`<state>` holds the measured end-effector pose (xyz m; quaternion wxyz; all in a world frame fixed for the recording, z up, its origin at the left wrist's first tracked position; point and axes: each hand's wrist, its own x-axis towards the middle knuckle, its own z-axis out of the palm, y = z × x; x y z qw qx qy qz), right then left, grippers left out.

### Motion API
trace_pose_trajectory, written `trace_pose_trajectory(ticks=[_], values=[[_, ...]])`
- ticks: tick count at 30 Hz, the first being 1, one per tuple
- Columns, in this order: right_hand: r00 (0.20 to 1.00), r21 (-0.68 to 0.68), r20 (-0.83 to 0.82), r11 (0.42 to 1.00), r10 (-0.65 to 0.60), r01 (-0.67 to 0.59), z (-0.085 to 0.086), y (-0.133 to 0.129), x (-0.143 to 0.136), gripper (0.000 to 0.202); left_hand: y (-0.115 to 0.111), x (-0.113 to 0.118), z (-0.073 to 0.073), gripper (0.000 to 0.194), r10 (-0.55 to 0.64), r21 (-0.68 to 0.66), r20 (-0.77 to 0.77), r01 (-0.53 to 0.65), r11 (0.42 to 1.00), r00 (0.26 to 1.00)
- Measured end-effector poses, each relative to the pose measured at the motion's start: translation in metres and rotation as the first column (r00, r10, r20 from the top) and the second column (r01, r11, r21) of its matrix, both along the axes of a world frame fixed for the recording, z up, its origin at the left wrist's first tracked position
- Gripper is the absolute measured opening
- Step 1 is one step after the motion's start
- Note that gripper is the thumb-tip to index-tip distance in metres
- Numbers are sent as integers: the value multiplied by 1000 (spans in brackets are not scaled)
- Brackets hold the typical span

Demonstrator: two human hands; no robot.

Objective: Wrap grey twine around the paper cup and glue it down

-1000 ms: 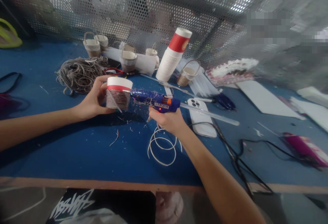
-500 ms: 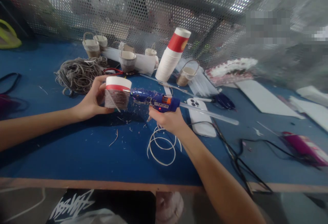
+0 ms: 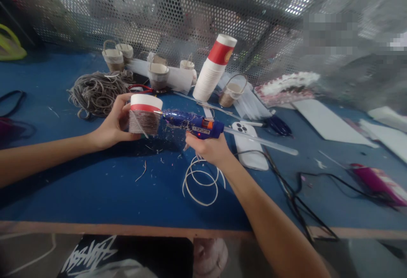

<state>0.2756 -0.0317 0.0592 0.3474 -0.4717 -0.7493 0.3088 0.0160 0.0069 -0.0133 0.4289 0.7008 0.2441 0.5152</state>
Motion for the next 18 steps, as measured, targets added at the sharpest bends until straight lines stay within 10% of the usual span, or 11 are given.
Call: trace_pose_trajectory(ticks=[18], values=[[948,-34,263,981,-178,193,-2,5,6,19,-3,2,4,84,49,8,45,-50,999,998]])
